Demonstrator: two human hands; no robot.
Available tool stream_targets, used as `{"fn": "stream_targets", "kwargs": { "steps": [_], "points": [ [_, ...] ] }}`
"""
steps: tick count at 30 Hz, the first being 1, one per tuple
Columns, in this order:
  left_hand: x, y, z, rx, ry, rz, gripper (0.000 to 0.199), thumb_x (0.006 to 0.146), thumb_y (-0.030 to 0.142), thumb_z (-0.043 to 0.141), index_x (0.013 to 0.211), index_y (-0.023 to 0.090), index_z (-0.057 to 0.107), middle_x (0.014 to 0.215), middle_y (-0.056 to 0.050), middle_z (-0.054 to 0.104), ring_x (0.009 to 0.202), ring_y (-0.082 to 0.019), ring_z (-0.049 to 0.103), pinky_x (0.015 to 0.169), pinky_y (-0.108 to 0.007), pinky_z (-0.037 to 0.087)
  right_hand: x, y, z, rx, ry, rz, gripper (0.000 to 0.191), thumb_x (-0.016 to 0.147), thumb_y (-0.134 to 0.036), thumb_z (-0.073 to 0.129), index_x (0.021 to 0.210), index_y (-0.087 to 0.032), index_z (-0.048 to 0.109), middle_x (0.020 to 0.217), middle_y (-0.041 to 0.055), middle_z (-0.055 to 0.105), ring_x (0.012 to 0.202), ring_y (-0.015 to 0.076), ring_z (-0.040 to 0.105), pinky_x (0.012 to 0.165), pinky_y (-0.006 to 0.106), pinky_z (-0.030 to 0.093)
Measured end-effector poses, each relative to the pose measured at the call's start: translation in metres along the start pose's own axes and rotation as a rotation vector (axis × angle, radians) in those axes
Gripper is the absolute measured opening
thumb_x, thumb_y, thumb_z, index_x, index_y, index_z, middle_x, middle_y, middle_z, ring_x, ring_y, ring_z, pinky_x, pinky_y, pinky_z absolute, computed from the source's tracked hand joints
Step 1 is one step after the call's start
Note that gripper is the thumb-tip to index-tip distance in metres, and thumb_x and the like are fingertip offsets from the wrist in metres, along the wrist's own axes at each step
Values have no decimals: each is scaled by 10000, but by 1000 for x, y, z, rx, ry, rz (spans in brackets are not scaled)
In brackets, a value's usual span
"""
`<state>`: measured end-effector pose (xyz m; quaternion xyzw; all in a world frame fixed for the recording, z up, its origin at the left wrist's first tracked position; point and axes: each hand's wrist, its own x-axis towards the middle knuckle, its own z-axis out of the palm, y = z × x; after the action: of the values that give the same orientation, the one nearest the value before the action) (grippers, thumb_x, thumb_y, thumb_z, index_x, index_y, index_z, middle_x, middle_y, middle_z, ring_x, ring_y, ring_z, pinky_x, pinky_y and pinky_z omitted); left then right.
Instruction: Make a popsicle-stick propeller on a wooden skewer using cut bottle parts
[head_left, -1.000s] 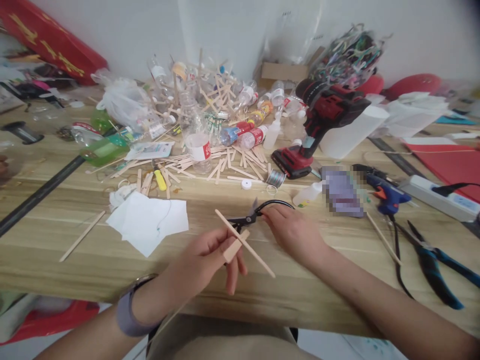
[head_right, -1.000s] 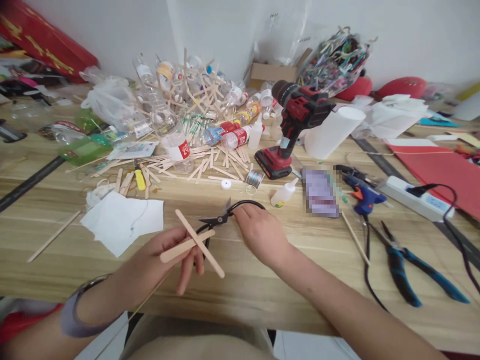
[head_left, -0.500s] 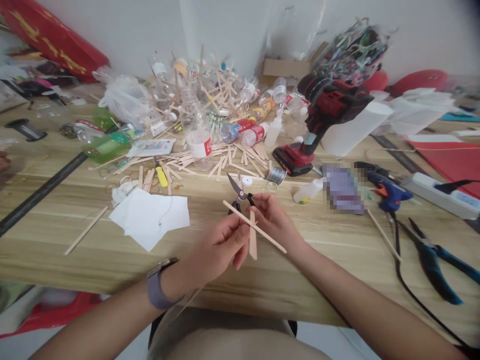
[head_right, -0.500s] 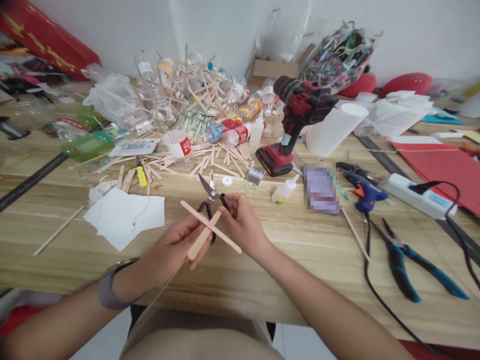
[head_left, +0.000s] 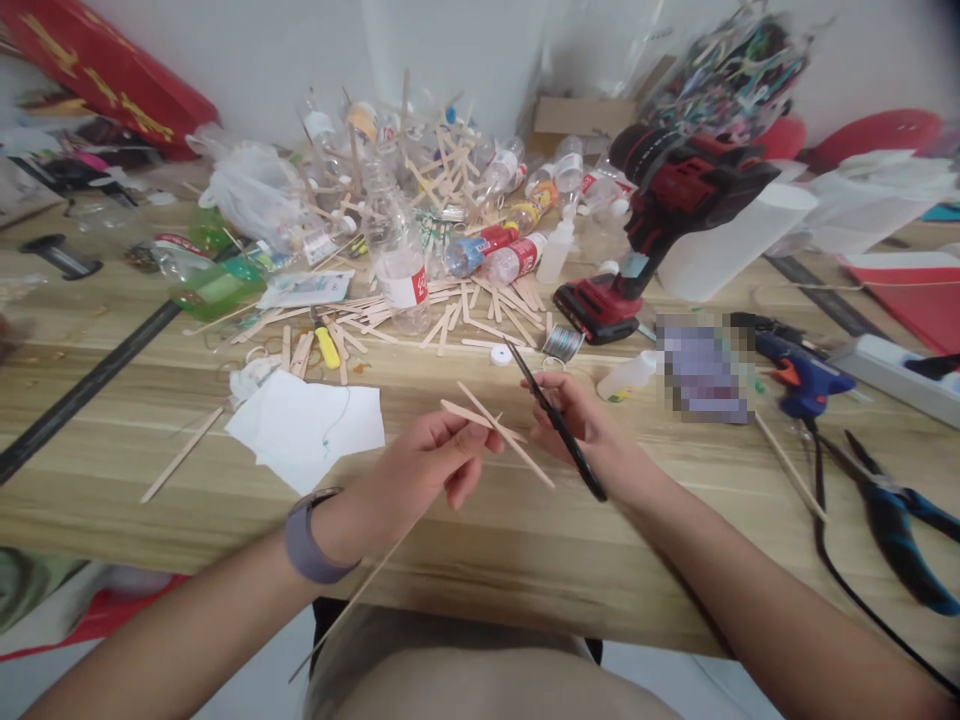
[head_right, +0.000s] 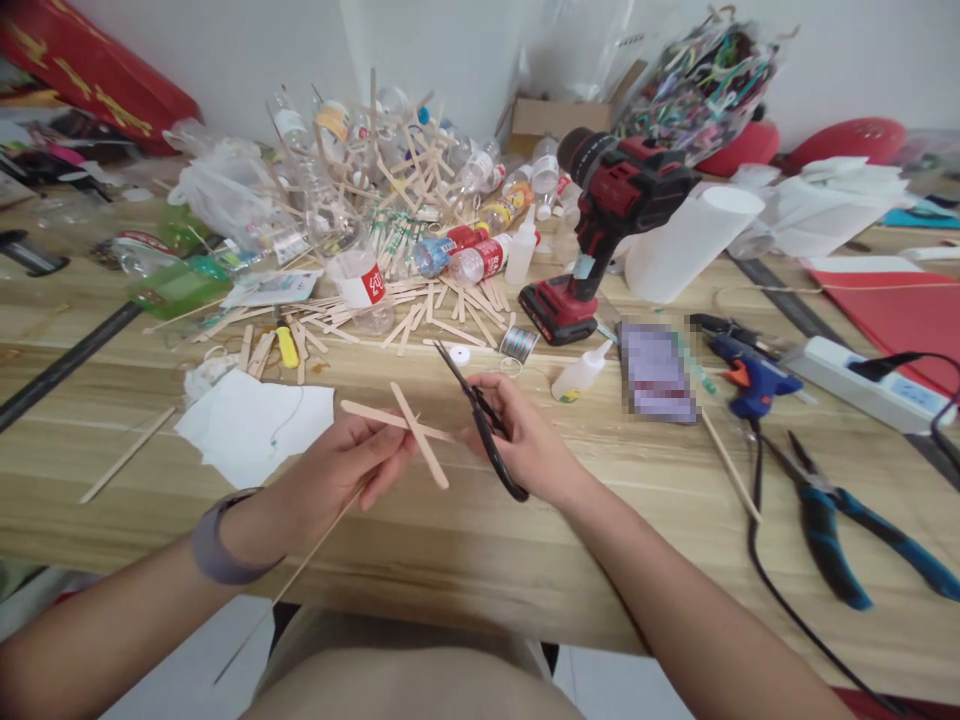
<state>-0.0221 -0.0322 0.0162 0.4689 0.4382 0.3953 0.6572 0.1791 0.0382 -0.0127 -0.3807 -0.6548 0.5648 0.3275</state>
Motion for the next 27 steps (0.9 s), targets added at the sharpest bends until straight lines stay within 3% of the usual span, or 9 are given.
{"fn": "stream_targets", "kwargs": {
  "steps": [4, 12, 16, 27],
  "points": [
    [3, -1, -3, -43, 24, -16, 362, 890, 508, 542, 732, 183, 568, 400, 77, 423, 418, -90, 310, 491, -258, 235, -11, -7, -1, -140, -107, -47, 387, 776, -264, 618, 1117, -238, 437, 708, -73, 395, 581, 117, 399, 521, 247, 340],
    [11, -6, -3, -51, -5, 17, 354, 884, 522, 539, 765, 189, 555, 400, 81, 440, 395, -86, 322, 477, -250, 245, -21, -14, 7, -286, -141, -49, 264, 765, -272, 578, 960, -227, 407, 684, -60, 485, 568, 131, 454, 512, 263, 370],
    [15, -10, -1, -115, -55, 12, 293, 895, 454, 545, 769, 189, 536, 408, 86, 459, 377, -76, 329, 461, -241, 239, -20, -17, 7, -296, -163, -26, 291, 715, -258, 573, 959, -221, 418, 691, -56, 498, 573, 137, 466, 518, 271, 397],
    [19, -18, -7, -139, -157, -12, 308, 895, 473, 549, 787, 185, 541, 400, 67, 506, 362, -79, 365, 447, -237, 232, -21, -19, 5, -451, -205, -68, 399, 683, -229, 608, 1032, -227, 417, 866, 8, 636, 606, 125, 505, 546, 256, 450]
  ]
}}
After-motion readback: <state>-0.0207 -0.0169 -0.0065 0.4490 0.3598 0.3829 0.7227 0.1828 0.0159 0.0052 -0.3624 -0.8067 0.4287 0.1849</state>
